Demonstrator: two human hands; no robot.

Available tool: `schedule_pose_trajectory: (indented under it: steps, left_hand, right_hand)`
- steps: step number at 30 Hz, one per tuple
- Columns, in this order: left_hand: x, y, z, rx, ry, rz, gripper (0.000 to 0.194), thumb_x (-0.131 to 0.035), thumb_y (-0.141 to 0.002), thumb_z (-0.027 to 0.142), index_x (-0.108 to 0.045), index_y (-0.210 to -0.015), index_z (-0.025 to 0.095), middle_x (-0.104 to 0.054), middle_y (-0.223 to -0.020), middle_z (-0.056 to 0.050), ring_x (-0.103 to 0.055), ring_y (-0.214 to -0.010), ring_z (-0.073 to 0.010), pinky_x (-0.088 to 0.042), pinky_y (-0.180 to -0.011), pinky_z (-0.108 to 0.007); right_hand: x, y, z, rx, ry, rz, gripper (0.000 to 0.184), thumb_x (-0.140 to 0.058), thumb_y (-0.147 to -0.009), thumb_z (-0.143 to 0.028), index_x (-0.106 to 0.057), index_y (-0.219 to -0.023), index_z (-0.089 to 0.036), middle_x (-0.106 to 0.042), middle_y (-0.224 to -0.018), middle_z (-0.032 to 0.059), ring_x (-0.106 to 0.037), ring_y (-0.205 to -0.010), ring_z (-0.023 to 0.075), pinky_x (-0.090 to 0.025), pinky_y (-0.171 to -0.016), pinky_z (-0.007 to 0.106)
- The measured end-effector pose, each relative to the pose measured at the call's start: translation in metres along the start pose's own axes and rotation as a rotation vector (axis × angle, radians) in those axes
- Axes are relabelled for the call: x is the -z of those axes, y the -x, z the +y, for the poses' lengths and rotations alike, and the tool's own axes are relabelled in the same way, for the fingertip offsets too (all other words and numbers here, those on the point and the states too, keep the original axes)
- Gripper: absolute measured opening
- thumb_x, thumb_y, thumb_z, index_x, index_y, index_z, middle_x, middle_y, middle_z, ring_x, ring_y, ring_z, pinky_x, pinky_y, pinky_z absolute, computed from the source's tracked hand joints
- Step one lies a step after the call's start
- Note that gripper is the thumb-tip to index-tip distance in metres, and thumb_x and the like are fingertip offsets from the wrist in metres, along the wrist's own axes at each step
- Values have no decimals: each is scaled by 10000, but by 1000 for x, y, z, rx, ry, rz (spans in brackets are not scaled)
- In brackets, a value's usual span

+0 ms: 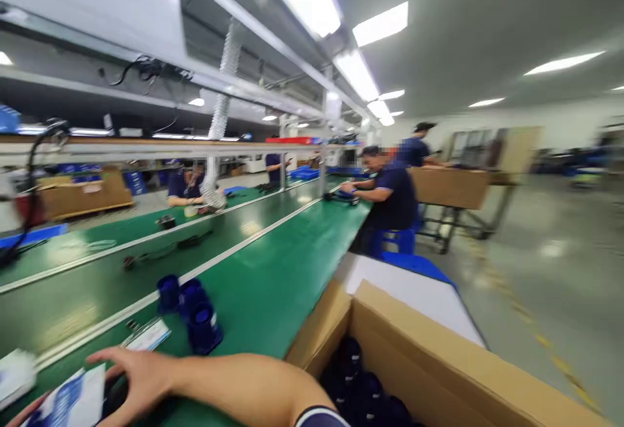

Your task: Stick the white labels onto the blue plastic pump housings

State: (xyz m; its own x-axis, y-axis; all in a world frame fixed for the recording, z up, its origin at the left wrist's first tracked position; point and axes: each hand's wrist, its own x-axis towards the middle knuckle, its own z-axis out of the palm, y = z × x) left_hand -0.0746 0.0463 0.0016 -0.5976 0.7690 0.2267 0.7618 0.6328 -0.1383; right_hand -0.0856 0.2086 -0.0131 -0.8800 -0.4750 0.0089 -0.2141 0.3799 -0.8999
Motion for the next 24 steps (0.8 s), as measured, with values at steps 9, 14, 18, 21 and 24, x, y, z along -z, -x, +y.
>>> schedule_pose_trajectory:
  steps: [9, 14, 18, 21, 24]
  left_hand:
    - [34, 102, -25, 588, 950, 60, 739, -743, -886, 514, -412, -1491, 249, -528, -1535, -133, -563, -1406, -320, -460, -1217, -507]
    - [34, 95, -20, 597, 1030, 61, 729, -744, -895, 509, -393, -1483, 261, -505, -1530, -128, -532, -1408, -309, -421, -1223, -497]
    - [35, 98, -18, 614, 1014, 44, 656, -763, -873, 460, -410, -1383, 247, -568, -1384, -102, -590, -1246, -271, -488, -1104, -431]
    - [40, 98, -17, 605, 1009, 9, 617, -755, -873, 426, -400, -1351, 260, -566, -1322, -67, -589, -1166, -238, -498, -1039, -381]
    - [46, 97, -17, 593, 1025, -10, 576, -745, -877, 404, -427, -1338, 270, -560, -1316, -48, -587, -1150, -224, -487, -1032, -367]
  right_hand:
    - [-2, 27, -17, 287, -57, 3, 732, -929, -705, -427, -681, -1351, -189, -728, -1295, 103, -681, -1186, 318, -510, -1067, 433]
    - [-4, 31, -23, 251, -63, -8, 687, -892, -754, -368, -654, -1372, -185, -709, -1330, 101, -668, -1202, 318, -496, -1071, 445]
    - [-6, 35, -29, 209, -70, 4, 675, -916, -745, -411, -665, -1335, -201, -721, -1289, 78, -671, -1168, 303, -507, -1031, 419]
    - [-9, 37, -33, 175, -81, 20, 594, -906, -766, -407, -684, -1280, -209, -738, -1220, 54, -681, -1100, 275, -518, -976, 385]
    - [-12, 40, -36, 156, -87, 30, 522, -887, -785, -372, -686, -1239, -212, -748, -1168, 39, -685, -1045, 253, -521, -926, 355]
